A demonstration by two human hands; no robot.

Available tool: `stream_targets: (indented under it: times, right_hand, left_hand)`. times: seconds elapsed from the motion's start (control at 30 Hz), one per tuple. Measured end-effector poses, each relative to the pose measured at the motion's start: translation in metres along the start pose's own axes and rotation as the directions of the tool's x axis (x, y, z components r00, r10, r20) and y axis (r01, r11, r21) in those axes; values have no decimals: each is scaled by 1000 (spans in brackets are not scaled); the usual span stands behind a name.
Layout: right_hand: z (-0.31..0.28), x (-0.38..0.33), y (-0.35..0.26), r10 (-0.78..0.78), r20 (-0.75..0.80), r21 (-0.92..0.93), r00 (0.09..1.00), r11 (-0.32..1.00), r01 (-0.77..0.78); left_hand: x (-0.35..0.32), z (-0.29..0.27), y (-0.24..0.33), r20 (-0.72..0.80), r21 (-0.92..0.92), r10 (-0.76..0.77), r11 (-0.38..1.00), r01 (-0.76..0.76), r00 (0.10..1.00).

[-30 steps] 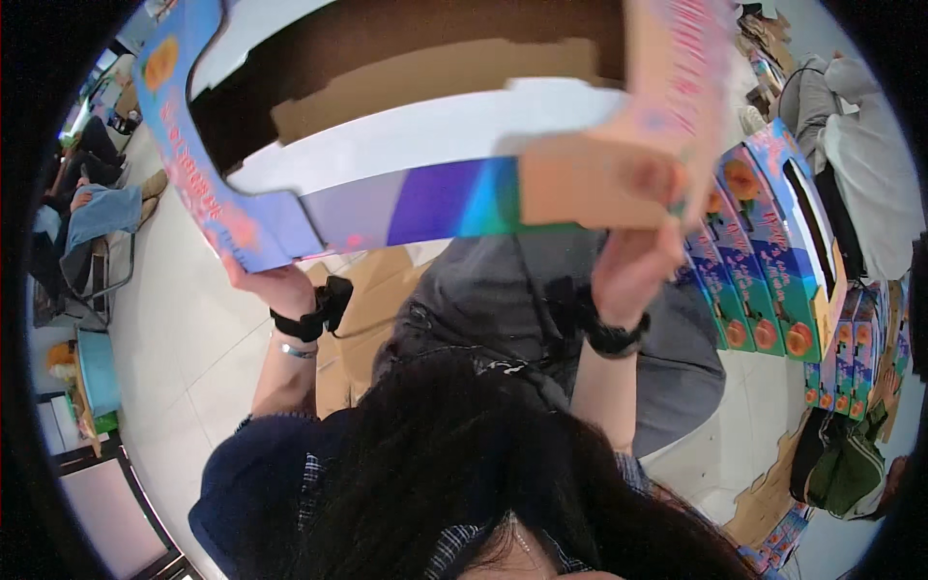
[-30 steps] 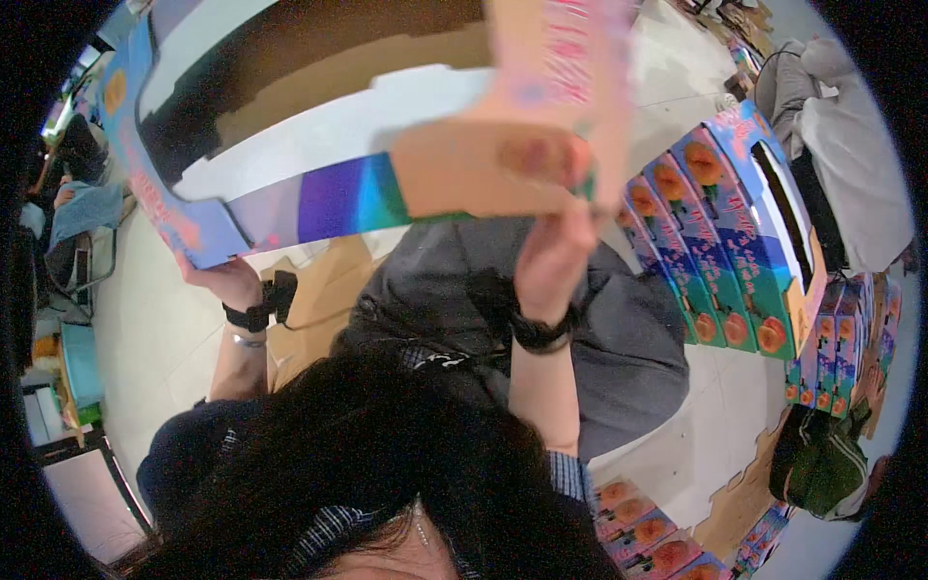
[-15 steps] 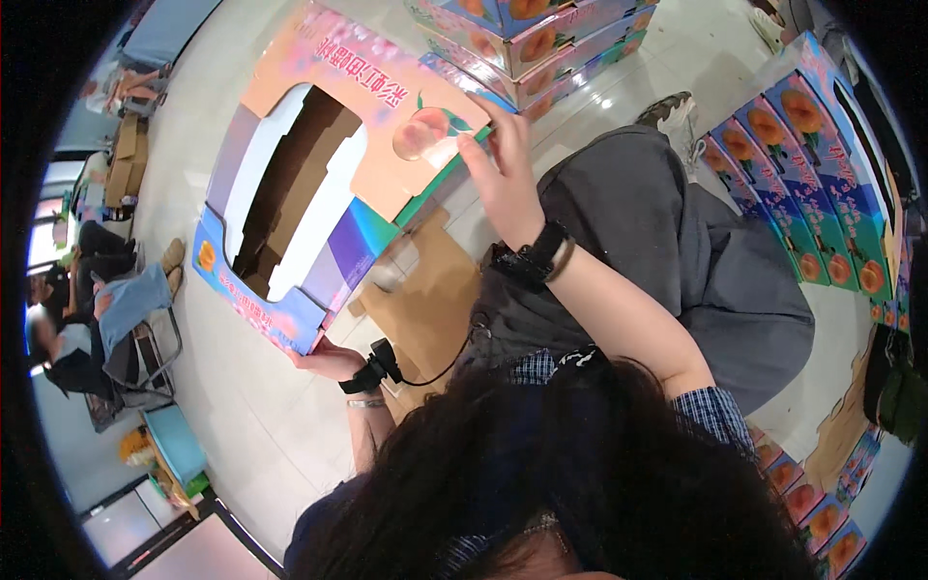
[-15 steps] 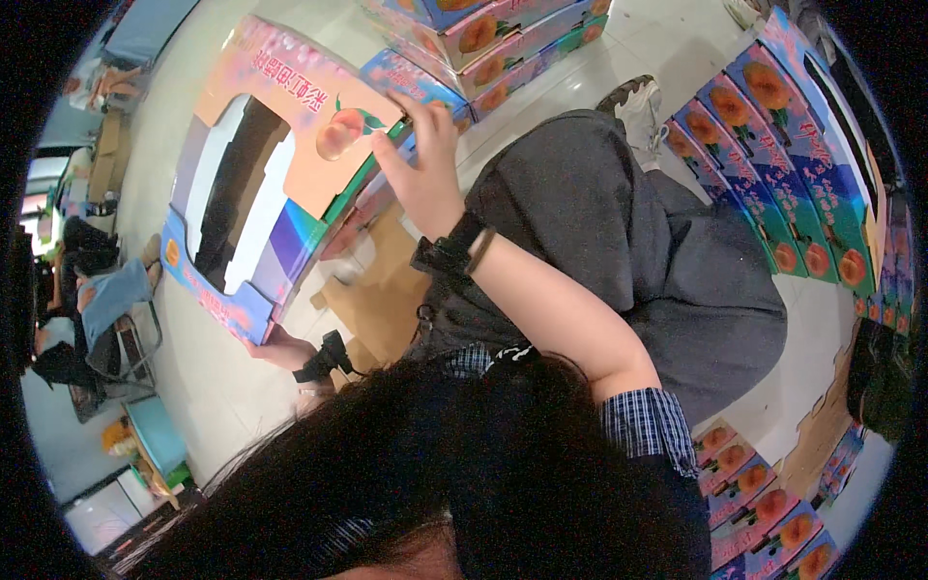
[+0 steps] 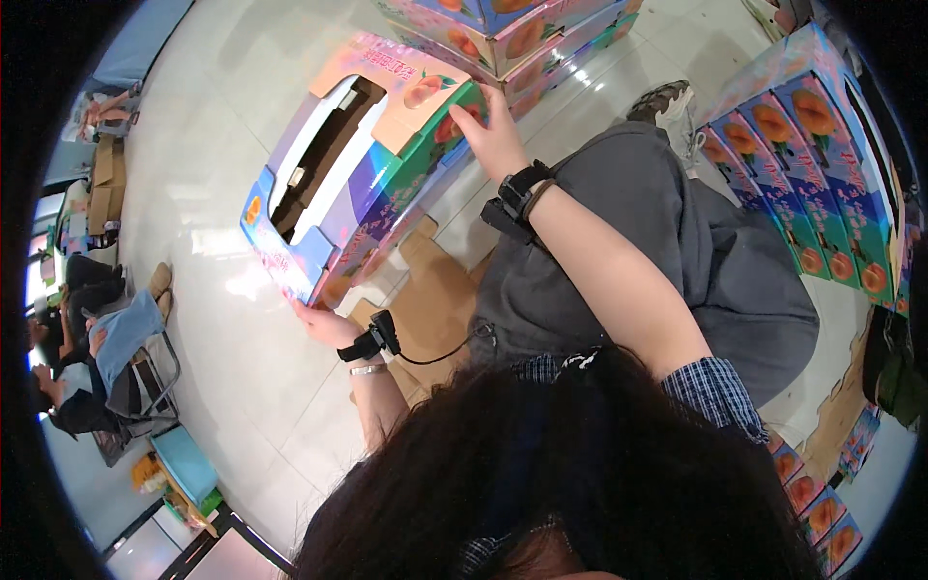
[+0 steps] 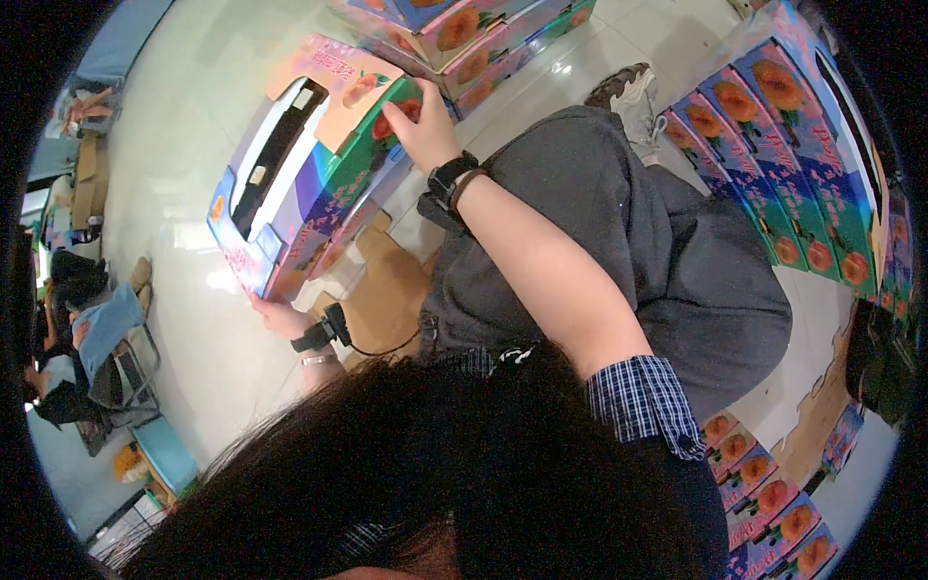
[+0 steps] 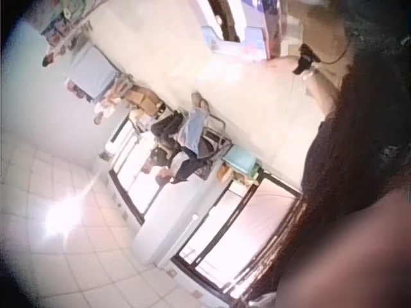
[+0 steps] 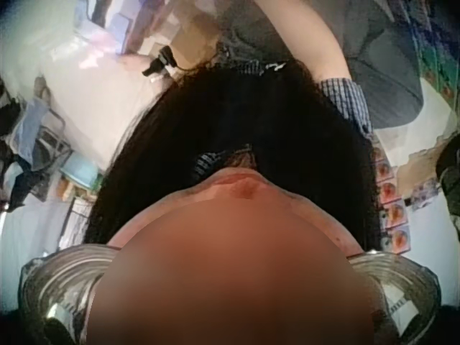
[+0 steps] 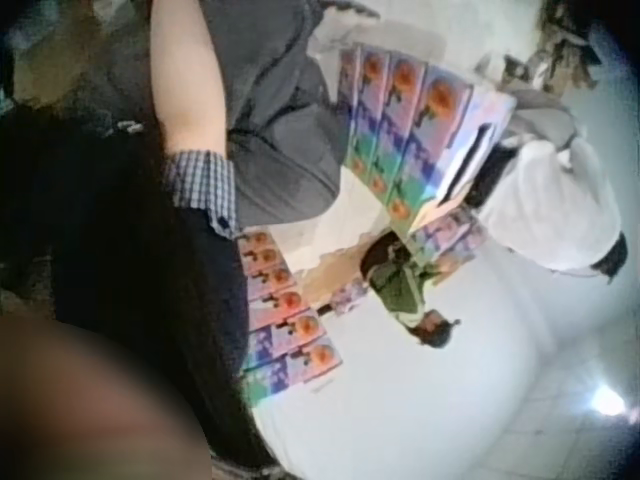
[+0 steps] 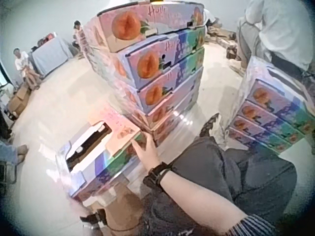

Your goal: The recorder is sitting on the floor in a warehouse or factory setting, assembling printed cardboard fruit boxes.

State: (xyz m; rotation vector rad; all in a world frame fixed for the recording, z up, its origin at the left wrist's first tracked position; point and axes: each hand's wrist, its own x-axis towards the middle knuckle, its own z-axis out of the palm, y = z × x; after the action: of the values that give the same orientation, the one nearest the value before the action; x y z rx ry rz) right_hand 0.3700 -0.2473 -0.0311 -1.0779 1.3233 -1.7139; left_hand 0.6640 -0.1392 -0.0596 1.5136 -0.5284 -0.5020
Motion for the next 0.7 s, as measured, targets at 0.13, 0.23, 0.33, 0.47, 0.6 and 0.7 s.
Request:
stream_targets:
  times: [0.13,0.23,0.33,0.47,0.6,0.7]
  right_hand:
    - [-10,-1,31,41,46,-108,998,994,-36]
    - [-9,-4,54,12,-16,-259,1000,966,-16]
    - [-10,-3,51,64,-6,-263,998,963,-64]
    - [-6,-6,57,29,-75,-39,997,999,-32]
    - [0,-15,48,139,-18,291,990,948,-128]
    - [1,-18,48,95,-3,41,995,995,-95]
  left_hand:
    - [-3,8,1,6,7,21,1000,-21,1000]
    - [-7,13,0,19,223,168,960,-168,986]
    - [-12,21,1,-46,107,118,988,-112,992]
    - [-21,31,6,-65,215,60,976,-44,996]
    - [-7,18,-19,26,-36,-13,999,14,1000]
    - [0,12,-32,70,-4,31,1000,-31,997]
